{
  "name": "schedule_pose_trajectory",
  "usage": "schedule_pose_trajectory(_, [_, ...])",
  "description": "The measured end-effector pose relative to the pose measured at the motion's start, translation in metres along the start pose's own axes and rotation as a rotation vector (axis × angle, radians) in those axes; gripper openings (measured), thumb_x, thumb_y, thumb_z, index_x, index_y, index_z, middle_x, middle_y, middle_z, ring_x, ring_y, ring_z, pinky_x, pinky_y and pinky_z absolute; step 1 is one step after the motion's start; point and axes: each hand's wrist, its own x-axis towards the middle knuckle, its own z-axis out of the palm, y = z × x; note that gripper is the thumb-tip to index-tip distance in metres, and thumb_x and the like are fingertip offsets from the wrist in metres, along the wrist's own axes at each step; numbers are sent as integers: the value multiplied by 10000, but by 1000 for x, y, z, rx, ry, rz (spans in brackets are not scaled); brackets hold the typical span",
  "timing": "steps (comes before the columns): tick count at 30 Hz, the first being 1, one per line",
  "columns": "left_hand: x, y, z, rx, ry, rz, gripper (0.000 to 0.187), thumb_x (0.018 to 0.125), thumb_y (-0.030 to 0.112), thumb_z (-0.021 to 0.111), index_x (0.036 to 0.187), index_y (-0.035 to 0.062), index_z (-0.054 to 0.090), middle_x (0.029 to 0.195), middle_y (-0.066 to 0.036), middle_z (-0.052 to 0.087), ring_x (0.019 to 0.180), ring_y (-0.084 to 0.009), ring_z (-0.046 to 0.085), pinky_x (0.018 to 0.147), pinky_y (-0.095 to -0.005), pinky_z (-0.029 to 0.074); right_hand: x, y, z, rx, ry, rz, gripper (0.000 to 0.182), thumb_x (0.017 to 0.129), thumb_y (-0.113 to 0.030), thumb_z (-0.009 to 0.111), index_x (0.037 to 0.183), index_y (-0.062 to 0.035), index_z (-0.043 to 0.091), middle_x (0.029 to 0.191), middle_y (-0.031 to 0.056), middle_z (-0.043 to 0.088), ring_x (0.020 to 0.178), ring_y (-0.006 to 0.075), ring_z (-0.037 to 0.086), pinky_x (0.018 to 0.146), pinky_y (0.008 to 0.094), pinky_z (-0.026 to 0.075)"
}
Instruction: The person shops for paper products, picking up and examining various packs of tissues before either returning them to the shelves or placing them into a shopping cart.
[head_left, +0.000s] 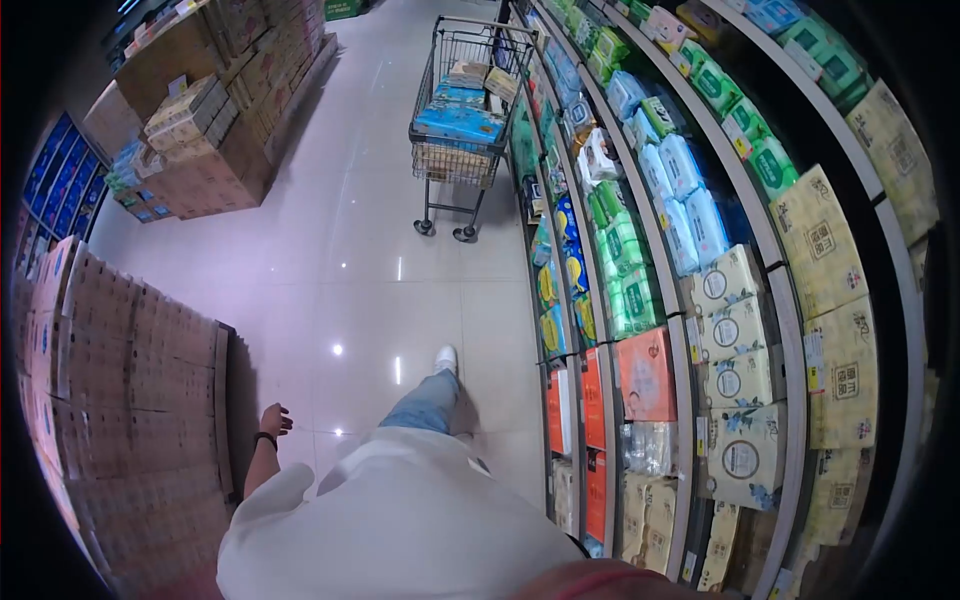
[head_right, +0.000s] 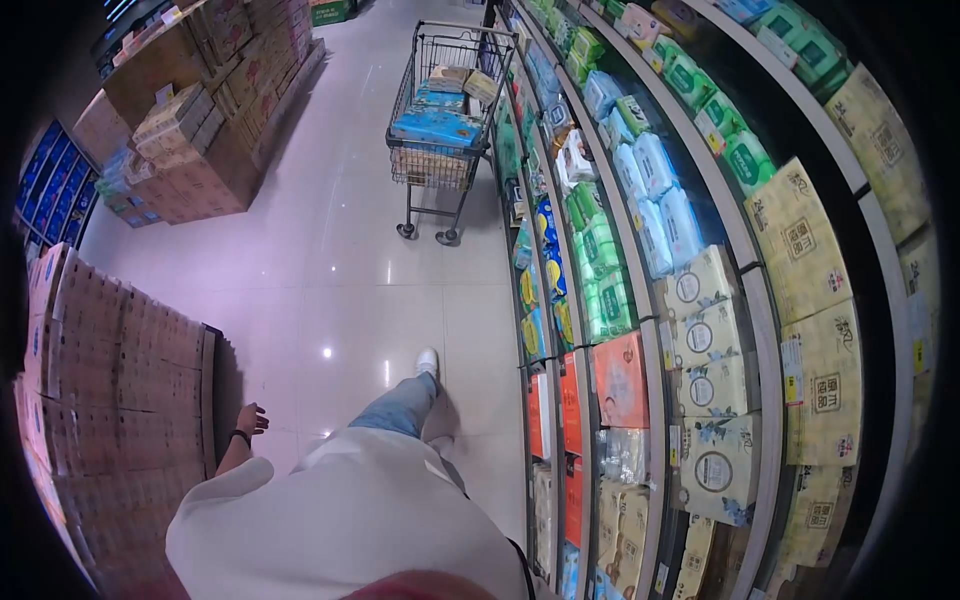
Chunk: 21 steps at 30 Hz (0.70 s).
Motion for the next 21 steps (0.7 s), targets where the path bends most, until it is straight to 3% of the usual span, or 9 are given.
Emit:
schedule_pose_trajectory(2, [22,-33,31,-12,4,31,535,1002,474,278,1180,50,552,975,-198,676,790,-295,644,719,-485,486,-16,-33,-6,4,52,-26,354,959,-324,515,1096,-53,695,993,105,722,949,213,675,825,378,525])
schedule_pose_trajectory(4, [40,-37,77,231,-221,-216,547,1002,472,289,1220,44,550,1050,-203,675,837,-312,652,769,-498,501,-25,-60,-9,-1,97,-36,358,955,-329,518,1091,-52,699,991,99,726,949,215,680,824,382,528])
schedule_pose_trajectory(6, [42,-11,106,620,-629,-99,526,988,456,324,1213,51,574,977,-165,700,801,-293,678,752,-476,538,-26,-85,-8,-23,127,-23,361,951,-334,521,1087,-52,703,989,93,731,948,217,685,824,385,532])
schedule_pose_trajectory(10, [94,68,102,302,-620,-77,478,970,429,414,1174,45,612,999,-140,702,838,-249,691,783,-440,550,-1,-147,-3,-254,114,33,369,943,-343,527,1078,-52,710,985,81,740,948,220,695,823,392,540])
schedule_pose_trajectory(13, [131,134,41,152,-339,185,374,954,346,484,1124,40,613,925,-136,702,780,-220,682,701,-379,535,53,-237,-25,-1480,12,-521,375,938,-350,531,1071,-52,715,983,72,747,947,223,703,822,397,545])
schedule_pose_trajectory(15, [159,155,-3,12,-240,278,332,949,311,496,1131,52,597,901,-127,702,762,-217,670,668,-349,516,100,-387,-45,-1265,102,-74,323,898,-304,558,990,-49,734,938,128,742,902,243,716,778,387,558])
schedule_pose_trajectory(17, [189,171,-52,-15,-197,203,296,933,280,503,1101,53,592,838,-110,695,694,-209,651,609,-343,497,122,-555,-37,-1304,333,-110,276,859,-257,584,909,-45,754,893,184,737,858,263,730,734,376,570])
schedule_pose_trajectory(18, [203,173,-73,12,-195,198,296,933,280,503,1101,53,592,838,-110,695,694,-209,651,609,-343,497,151,-627,-27,-875,728,-392,309,824,-264,660,1039,-47,711,969,185,729,903,267,719,768,383,557])
schedule_pose_trajectory(21, [248,178,-122,42,-15,48,261,913,207,463,1036,27,607,761,-117,687,592,-183,624,469,-309,439,-19,-831,131,44,212,-1066,194,1002,-211,515,1004,-62,638,772,26,614,690,105,594,641,259,487])
